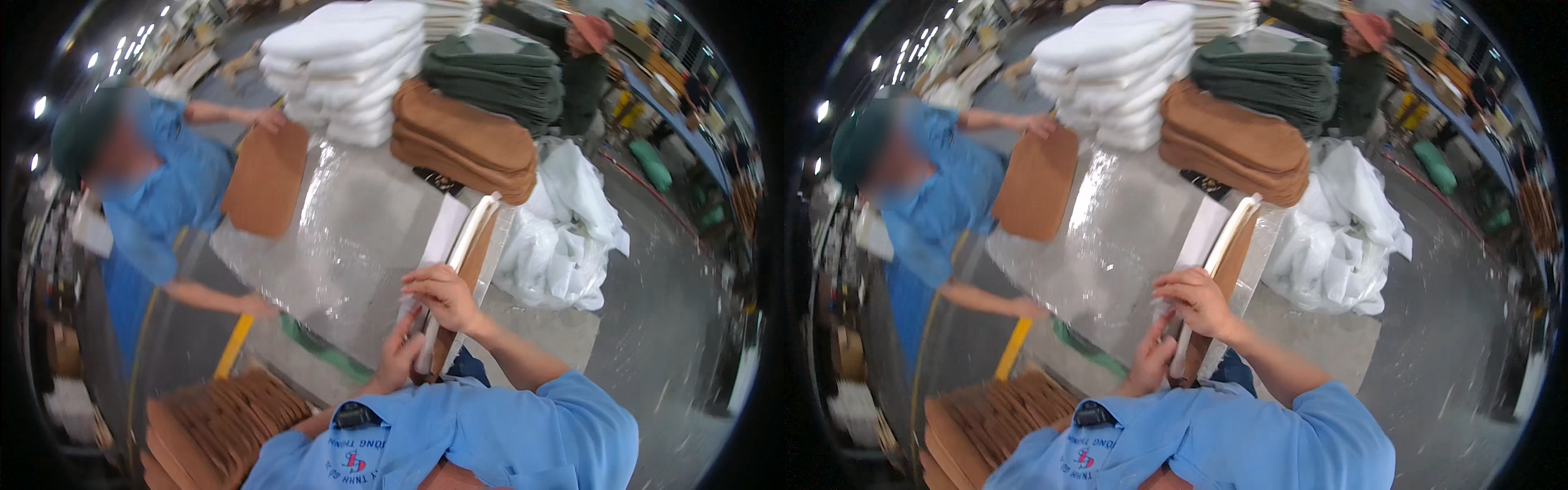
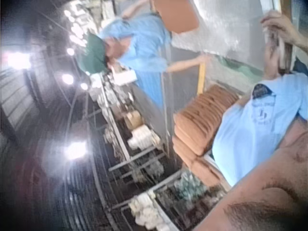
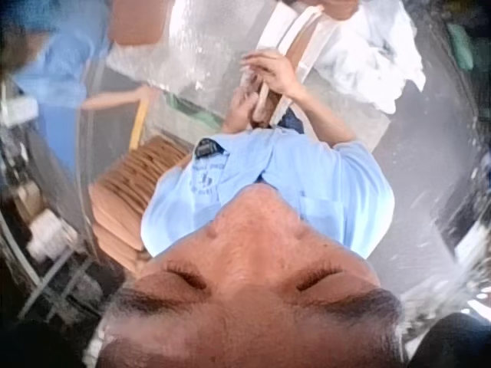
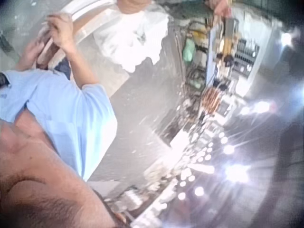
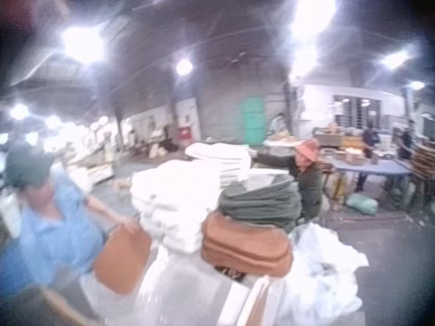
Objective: The person repeatedly picks up brown cushion covers, inserts white foam inserts, and folds the covers over the foam. The person stacks the finished cushions on a nearby pile. A coworker performs similar folding actions across the table.
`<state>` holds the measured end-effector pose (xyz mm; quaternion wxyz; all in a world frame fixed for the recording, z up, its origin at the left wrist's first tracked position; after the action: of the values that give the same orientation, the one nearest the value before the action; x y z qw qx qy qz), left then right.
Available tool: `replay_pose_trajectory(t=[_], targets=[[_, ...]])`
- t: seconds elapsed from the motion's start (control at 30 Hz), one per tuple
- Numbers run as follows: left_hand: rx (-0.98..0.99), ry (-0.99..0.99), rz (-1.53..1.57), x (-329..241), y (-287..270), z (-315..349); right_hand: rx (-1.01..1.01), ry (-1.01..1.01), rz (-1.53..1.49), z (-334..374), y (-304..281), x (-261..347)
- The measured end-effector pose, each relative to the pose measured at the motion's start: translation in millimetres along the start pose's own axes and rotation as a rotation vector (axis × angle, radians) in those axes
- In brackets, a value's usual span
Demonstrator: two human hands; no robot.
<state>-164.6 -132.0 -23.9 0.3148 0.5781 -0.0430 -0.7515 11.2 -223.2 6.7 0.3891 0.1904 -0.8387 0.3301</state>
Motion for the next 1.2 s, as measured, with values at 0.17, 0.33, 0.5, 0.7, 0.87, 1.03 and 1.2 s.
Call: replay_pose_trajectory(t=[0.17,0.33,0.5,0.7,0.87,1.03,1.2], targets=[[-0.23,0.038,0.261,-18,4,-25,0.12,-0.128,0.01,-24,-2,6],[-0.353,-0.035,0.331,-22,4,-38,0.282,-0.103,0.152,-34,-2,11],[-0.517,0.188,0.162,-24,-60,-29,0.269,-0.122,0.269,-32,3,14],[-1.269,0.277,-0.18,-25,-240,4,0.312,-0.112,0.355,-29,6,13],[-1.428,-0.019,-0.729,-45,-325,-4,0.335,-0.118,0.365,-32,13,11],[-1.258,-0.045,-0.993,-64,-363,-50,0.326,-0.148,0.381,-39,12,17],[-0.362,-0.228,-1.876,-81,-349,-93,0.318,-0.139,0.399,-47,12,5]])
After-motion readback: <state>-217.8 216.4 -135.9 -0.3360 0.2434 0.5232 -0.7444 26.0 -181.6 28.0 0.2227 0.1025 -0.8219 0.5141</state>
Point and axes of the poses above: each hand's wrist, its own z-axis away from the middle knuckle, its own y-axis out of the palm, x = y × z, the point moved 1 cm from there along -z, towards the middle knuckle, and after that the axes turned 5 degrees about -x, right-handed, at the moved point
